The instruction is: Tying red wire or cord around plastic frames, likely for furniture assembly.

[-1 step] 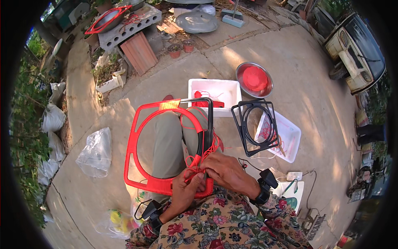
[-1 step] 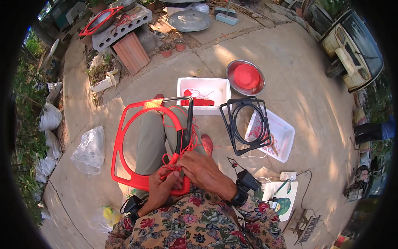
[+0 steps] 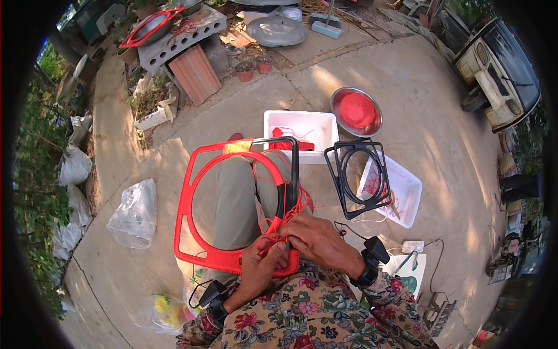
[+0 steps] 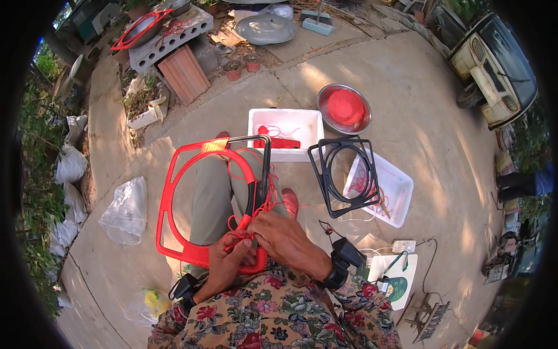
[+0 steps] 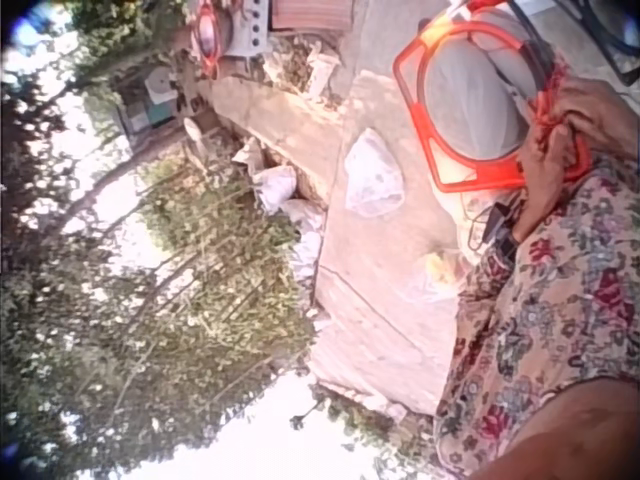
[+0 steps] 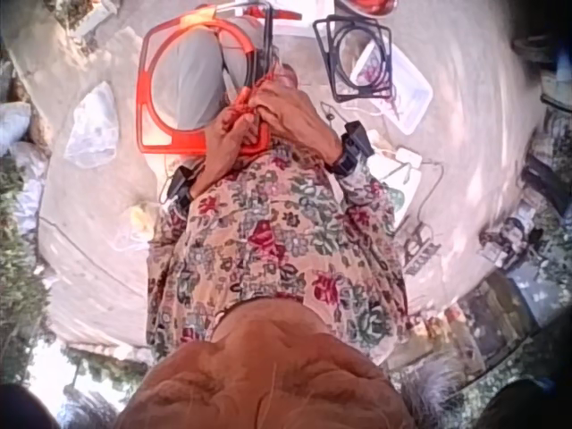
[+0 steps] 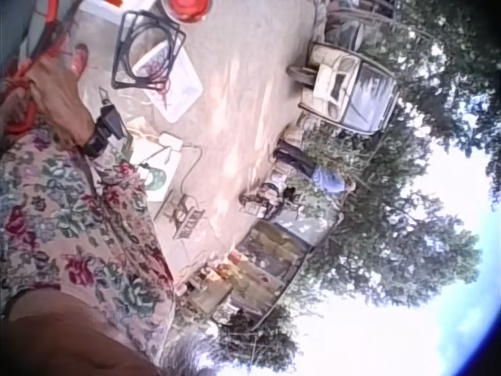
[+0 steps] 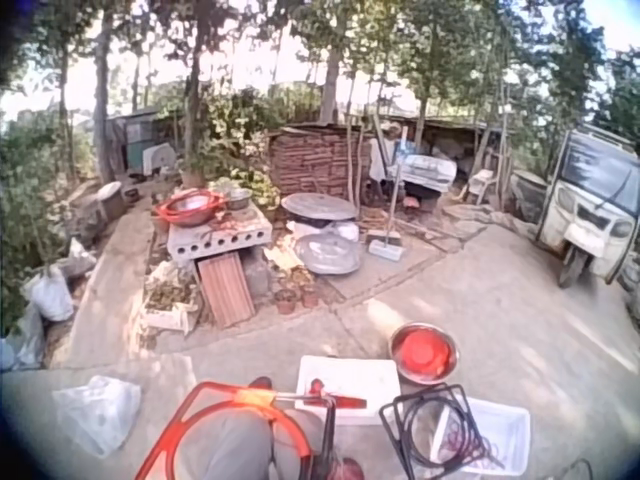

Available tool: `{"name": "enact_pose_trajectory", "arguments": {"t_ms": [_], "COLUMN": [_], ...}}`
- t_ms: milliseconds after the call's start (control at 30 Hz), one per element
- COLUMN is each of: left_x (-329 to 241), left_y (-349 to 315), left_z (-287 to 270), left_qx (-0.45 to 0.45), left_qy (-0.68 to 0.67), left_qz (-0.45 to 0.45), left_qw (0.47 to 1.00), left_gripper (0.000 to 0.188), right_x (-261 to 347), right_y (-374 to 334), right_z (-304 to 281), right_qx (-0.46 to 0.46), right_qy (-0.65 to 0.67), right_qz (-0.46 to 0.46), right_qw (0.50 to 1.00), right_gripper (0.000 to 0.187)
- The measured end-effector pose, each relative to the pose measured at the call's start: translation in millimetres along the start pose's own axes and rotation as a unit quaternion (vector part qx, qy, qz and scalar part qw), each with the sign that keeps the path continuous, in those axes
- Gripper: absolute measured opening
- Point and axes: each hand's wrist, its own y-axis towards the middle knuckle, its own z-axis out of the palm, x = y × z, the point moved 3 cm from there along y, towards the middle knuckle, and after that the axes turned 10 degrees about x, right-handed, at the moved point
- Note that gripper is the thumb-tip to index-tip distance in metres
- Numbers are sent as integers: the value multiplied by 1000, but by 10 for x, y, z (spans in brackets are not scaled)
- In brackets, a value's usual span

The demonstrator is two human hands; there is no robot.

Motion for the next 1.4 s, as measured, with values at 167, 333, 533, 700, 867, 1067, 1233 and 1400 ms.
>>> {"name": "enact_pose_trajectory", "arguments": {"t_ms": [167,333,533,700,867,1067,1233,1400], "left_x": [29,-10,91,76,29,50,133,154], "left_y": [87,86,37,66,91,115,126,84], "left_z": [-22,0,-39,-24,2,8,-32,-20], "left_qx": [-14,-9,-7,-7,39,35,25,-21], "left_qy": [-38,-45,-25,47,77,118,95,23], "left_qz": [-50,-19,-29,-68,-54,-33,-41,-36], "left_qw": [998,999,999,997,995,992,994,999], "left_gripper": [20,20,19,30,45,26,12,14], "right_x": [-13,-97,-458,-474,-427,-538,-338,-347], "right_y": [47,-37,-506,-439,-337,-367,-395,-700], "right_z": [-39,-156,-484,119,429,484,172,-180], "right_qx": [-13,-69,-252,-132,-7,45,-20,-203], "right_qy": [3,15,83,106,405,514,476,61], "right_qz": [-15,30,218,165,238,174,218,162], "right_qw": [1000,997,939,971,883,839,852,964], "right_gripper": [18,16,11,10,10,14,22,23]}}
